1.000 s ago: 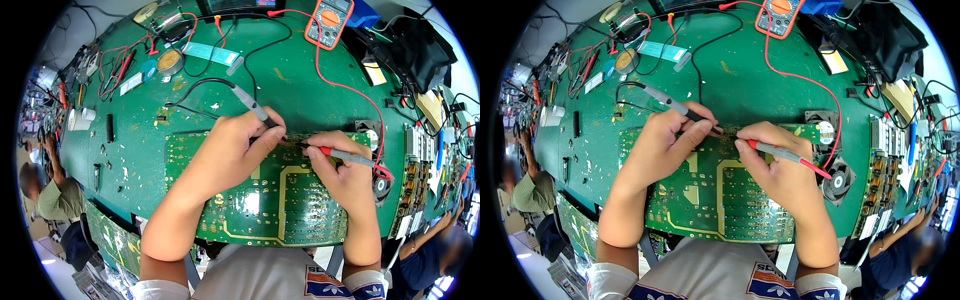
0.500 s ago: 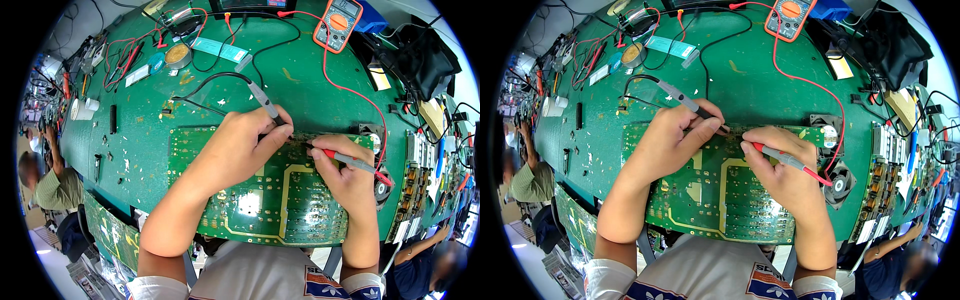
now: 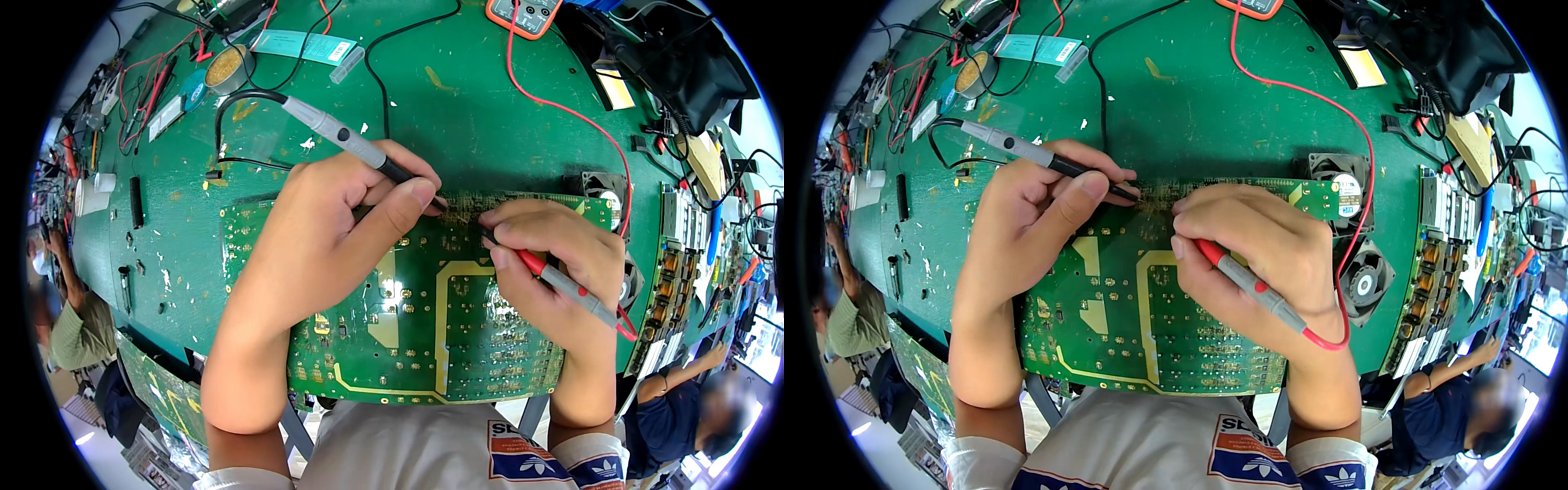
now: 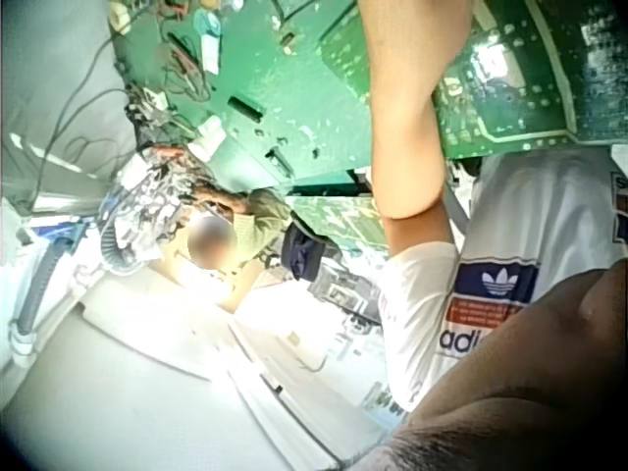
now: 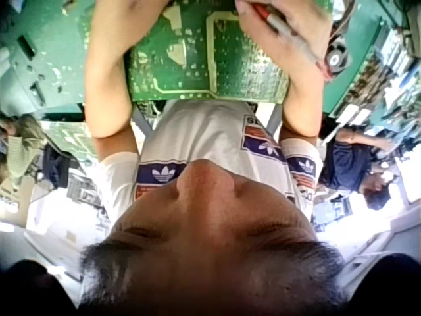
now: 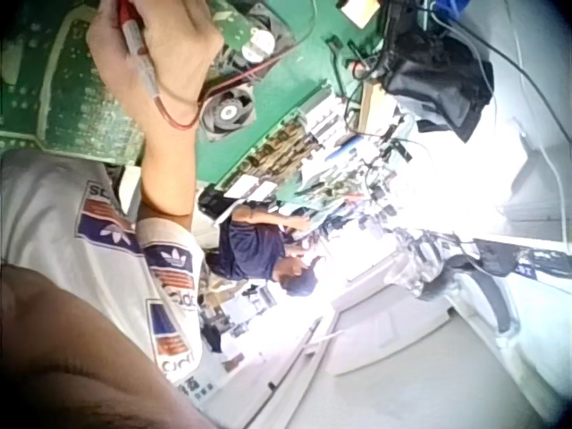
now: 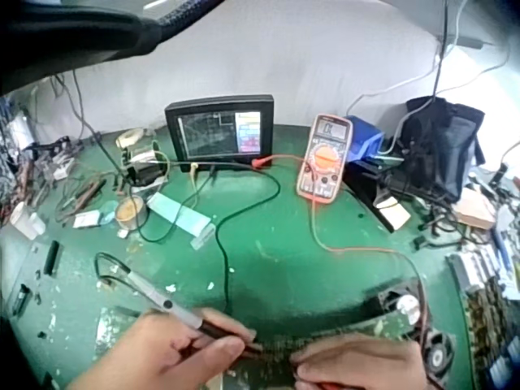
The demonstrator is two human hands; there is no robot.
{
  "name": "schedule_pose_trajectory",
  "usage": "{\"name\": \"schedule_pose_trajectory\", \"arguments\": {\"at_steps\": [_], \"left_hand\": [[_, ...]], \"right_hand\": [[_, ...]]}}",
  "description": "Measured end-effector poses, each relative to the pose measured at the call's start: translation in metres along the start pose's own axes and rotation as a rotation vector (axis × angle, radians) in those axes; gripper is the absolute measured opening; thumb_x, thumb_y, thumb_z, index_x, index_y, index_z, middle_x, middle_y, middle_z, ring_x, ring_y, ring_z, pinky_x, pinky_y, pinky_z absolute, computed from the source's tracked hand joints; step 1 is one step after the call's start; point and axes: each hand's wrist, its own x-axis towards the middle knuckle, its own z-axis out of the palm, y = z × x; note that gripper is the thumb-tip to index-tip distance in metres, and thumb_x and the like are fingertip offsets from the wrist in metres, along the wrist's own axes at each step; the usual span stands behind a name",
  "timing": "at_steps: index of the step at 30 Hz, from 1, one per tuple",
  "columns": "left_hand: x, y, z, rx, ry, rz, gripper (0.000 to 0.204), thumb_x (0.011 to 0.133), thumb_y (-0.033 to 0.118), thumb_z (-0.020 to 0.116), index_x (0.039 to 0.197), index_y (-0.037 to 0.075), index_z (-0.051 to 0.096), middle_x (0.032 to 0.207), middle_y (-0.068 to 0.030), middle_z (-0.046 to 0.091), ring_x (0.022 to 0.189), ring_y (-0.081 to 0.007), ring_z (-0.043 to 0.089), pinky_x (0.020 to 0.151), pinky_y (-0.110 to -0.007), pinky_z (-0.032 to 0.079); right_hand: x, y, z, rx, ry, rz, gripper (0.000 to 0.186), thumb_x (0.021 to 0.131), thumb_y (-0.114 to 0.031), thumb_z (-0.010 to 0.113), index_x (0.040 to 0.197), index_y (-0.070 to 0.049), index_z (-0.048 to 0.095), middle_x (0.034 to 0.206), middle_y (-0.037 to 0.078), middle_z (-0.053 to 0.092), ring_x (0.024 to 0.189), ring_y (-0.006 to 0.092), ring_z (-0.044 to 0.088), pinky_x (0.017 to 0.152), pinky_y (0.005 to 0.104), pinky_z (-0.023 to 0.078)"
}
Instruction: The person uses two multimeter probes to touch various points on a green circuit board on a workbench.
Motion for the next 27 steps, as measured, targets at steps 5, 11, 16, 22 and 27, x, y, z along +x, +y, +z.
{"name": "schedule_pose_trajectory", "arguments": {"at_steps": [5, 11, 16, 22, 27], "left_hand": [[-0.003, 0.010, 0.004, -0.109, 0.031, -0.115, 0.022, 0.103, 0.007, 0.053, 0.107, -0.012, 0.064, 0.111, -0.0145, 0.070, 0.098, -0.0183, 0.069, 0.087, -0.028, 0.054], [-0.002, 0.016, 0.003, -0.077, 0.043, -0.149, 0.024, 0.102, 0.007, 0.053, 0.102, -0.012, 0.067, 0.109, -0.0147, 0.069, 0.101, -0.0223, 0.070, 0.089, -0.031, 0.054], [-0.001, 0.015, 0.002, -0.058, 0.054, -0.150, 0.026, 0.102, 0.009, 0.055, 0.099, -0.013, 0.069, 0.107, -0.0141, 0.067, 0.105, -0.0277, 0.070, 0.090, -0.034, 0.054], [-0.001, 0.013, 0.002, -0.041, 0.045, -0.136, 0.025, 0.101, 0.010, 0.056, 0.099, -0.012, 0.069, 0.106, -0.0148, 0.068, 0.105, -0.0282, 0.070, 0.090, -0.034, 0.054], [-0.001, 0.014, 0.000, -0.002, 0.024, -0.111, 0.024, 0.101, 0.011, 0.058, 0.101, -0.010, 0.068, 0.107, -0.0166, 0.069, 0.102, -0.0269, 0.071, 0.090, -0.033, 0.054]], "right_hand": [[0.002, -0.003, -0.001, -0.020, -0.031, 0.055, 0.022, 0.069, 0.011, 0.075, 0.086, 0.000, 0.068, 0.083, 0.013, 0.070, 0.080, 0.0294, 0.073, 0.071, 0.0341, 0.059], [0.004, -0.001, -0.003, -0.017, -0.055, 0.017, 0.022, 0.067, 0.011, 0.074, 0.085, 0.000, 0.068, 0.079, 0.011, 0.070, 0.081, 0.0290, 0.074, 0.074, 0.0363, 0.059], [0.004, 0.002, -0.005, -0.019, -0.082, 0.002, 0.017, 0.072, 0.006, 0.074, 0.086, 0.001, 0.067, 0.080, 0.014, 0.071, 0.082, 0.0336, 0.074, 0.072, 0.0392, 0.059], [0.004, 0.003, -0.004, -0.008, -0.048, 0.012, 0.020, 0.068, 0.010, 0.074, 0.084, 0.000, 0.068, 0.078, 0.012, 0.071, 0.081, 0.0296, 0.074, 0.073, 0.0359, 0.060], [0.003, 0.001, -0.003, -0.006, -0.041, 0.031, 0.021, 0.066, 0.011, 0.074, 0.084, 0.000, 0.069, 0.078, 0.011, 0.071, 0.081, 0.0285, 0.074, 0.074, 0.0351, 0.060]]}}
